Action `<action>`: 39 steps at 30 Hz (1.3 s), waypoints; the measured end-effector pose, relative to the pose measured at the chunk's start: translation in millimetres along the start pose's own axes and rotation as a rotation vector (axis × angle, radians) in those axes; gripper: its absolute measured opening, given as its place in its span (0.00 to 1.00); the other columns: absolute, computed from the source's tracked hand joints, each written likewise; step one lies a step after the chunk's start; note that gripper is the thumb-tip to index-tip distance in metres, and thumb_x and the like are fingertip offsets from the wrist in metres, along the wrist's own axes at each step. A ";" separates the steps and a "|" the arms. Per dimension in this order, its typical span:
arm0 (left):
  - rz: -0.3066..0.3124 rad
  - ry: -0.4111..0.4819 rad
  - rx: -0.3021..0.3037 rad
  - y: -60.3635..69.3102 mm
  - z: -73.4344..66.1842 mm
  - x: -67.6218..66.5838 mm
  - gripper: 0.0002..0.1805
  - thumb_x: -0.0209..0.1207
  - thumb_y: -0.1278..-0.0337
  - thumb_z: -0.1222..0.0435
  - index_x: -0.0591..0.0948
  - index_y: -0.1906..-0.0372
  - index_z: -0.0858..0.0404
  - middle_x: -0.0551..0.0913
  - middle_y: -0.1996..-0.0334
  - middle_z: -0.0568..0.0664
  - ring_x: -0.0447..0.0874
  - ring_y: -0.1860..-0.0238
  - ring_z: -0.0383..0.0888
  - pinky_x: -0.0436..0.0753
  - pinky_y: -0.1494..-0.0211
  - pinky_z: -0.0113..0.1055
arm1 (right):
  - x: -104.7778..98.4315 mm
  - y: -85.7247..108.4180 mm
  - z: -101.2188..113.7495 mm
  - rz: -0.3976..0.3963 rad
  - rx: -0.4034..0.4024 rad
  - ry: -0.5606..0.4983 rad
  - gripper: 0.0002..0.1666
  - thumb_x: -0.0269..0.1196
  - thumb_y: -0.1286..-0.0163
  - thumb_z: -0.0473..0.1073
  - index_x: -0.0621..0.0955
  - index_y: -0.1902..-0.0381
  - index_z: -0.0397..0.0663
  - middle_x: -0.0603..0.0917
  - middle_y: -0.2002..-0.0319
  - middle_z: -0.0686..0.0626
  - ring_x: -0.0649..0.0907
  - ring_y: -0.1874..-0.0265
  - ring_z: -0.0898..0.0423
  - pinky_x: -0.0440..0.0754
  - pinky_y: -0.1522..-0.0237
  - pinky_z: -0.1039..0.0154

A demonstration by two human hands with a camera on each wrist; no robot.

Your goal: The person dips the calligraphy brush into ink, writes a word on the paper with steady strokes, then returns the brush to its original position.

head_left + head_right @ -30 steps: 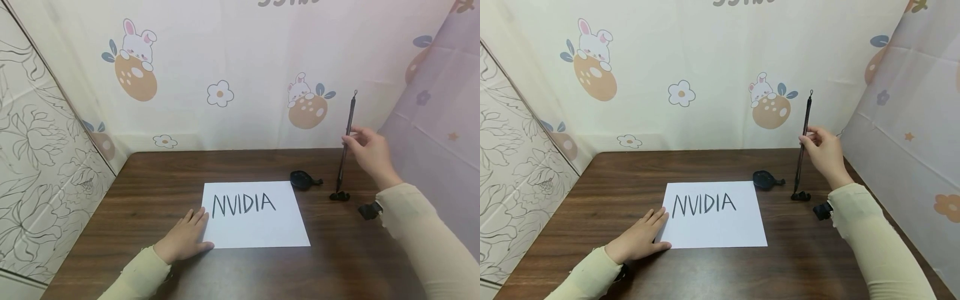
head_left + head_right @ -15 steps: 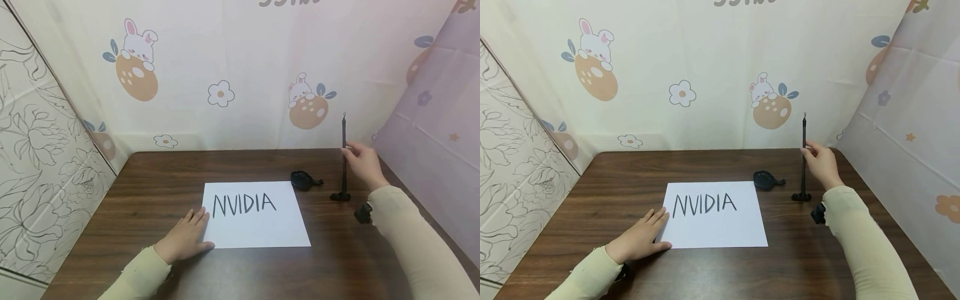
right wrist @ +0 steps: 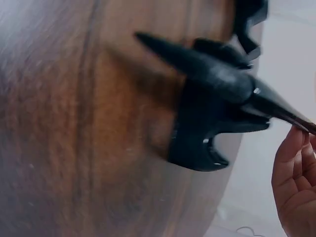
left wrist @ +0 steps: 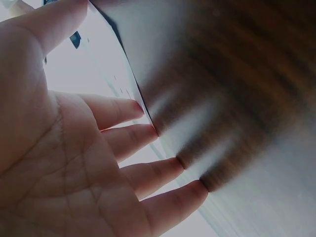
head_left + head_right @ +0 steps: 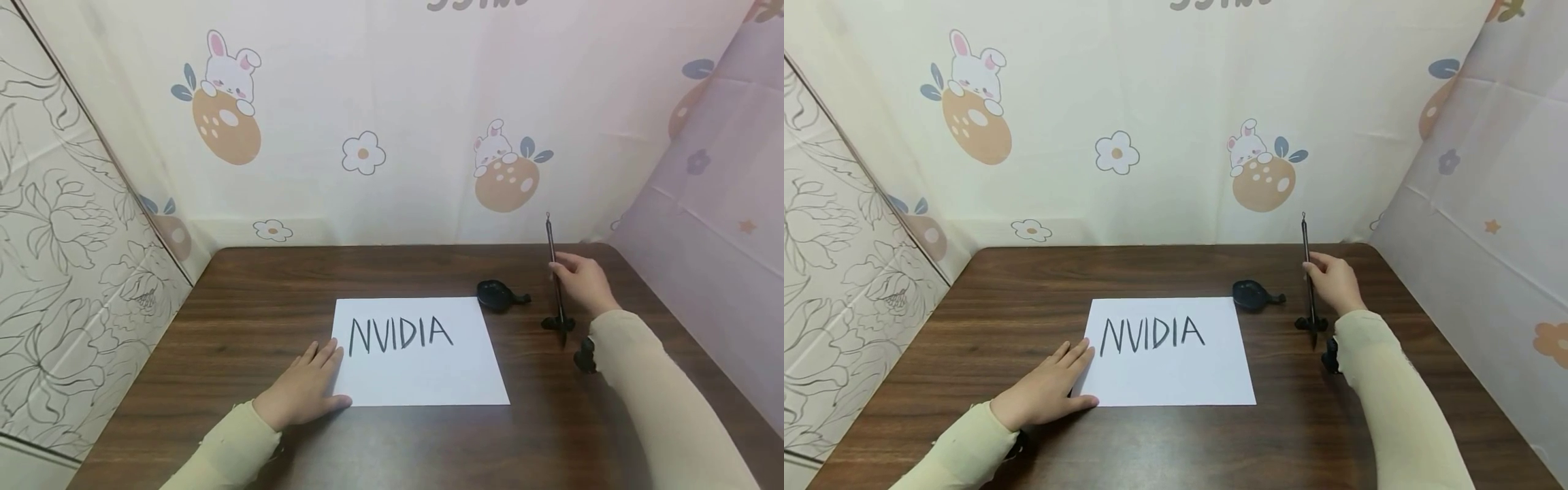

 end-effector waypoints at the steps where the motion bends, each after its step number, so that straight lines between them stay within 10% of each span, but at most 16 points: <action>1: -0.001 0.000 0.001 0.3 -0.3 -0.7 0.48 0.63 0.45 0.42 0.63 0.27 0.68 0.59 0.25 0.61 0.55 0.27 0.70 0.63 0.30 0.66 | 2.7 -0.7 -2.4 0.012 0.003 0.003 0.36 0.45 0.21 0.56 0.64 0.29 0.34 0.79 0.44 0.27 0.78 0.47 0.31 0.77 0.51 0.36; 7: 0.001 -0.004 0.002 -0.5 -0.1 -0.3 0.48 0.63 0.45 0.42 0.64 0.28 0.67 0.59 0.25 0.61 0.55 0.27 0.70 0.63 0.30 0.65 | 15.9 -4.8 -14.4 0.051 0.015 0.025 0.37 0.45 0.21 0.57 0.64 0.29 0.33 0.84 0.53 0.32 0.82 0.59 0.44 0.79 0.58 0.47; 18: 0.007 0.002 -0.006 -1.5 0.9 1.6 0.48 0.63 0.45 0.43 0.63 0.27 0.67 0.58 0.24 0.60 0.54 0.26 0.70 0.62 0.30 0.65 | 27.8 -6.3 -19.7 0.088 0.054 0.001 0.35 0.45 0.21 0.54 0.64 0.30 0.30 0.82 0.48 0.29 0.81 0.49 0.36 0.76 0.47 0.36; 39: 0.011 0.002 -0.006 -0.2 -0.1 1.0 0.47 0.63 0.44 0.42 0.63 0.27 0.67 0.58 0.24 0.60 0.54 0.26 0.69 0.62 0.30 0.65 | 36.5 -8.7 -22.9 0.124 0.033 0.028 0.31 0.49 0.23 0.44 0.64 0.34 0.22 0.83 0.51 0.28 0.84 0.56 0.37 0.83 0.58 0.47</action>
Point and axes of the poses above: each hand's wrist, its own y-axis away from the middle knuckle, its own x-axis out of the palm, z = x × y, the point moved 9 cm from there along -y, towards the middle knuckle
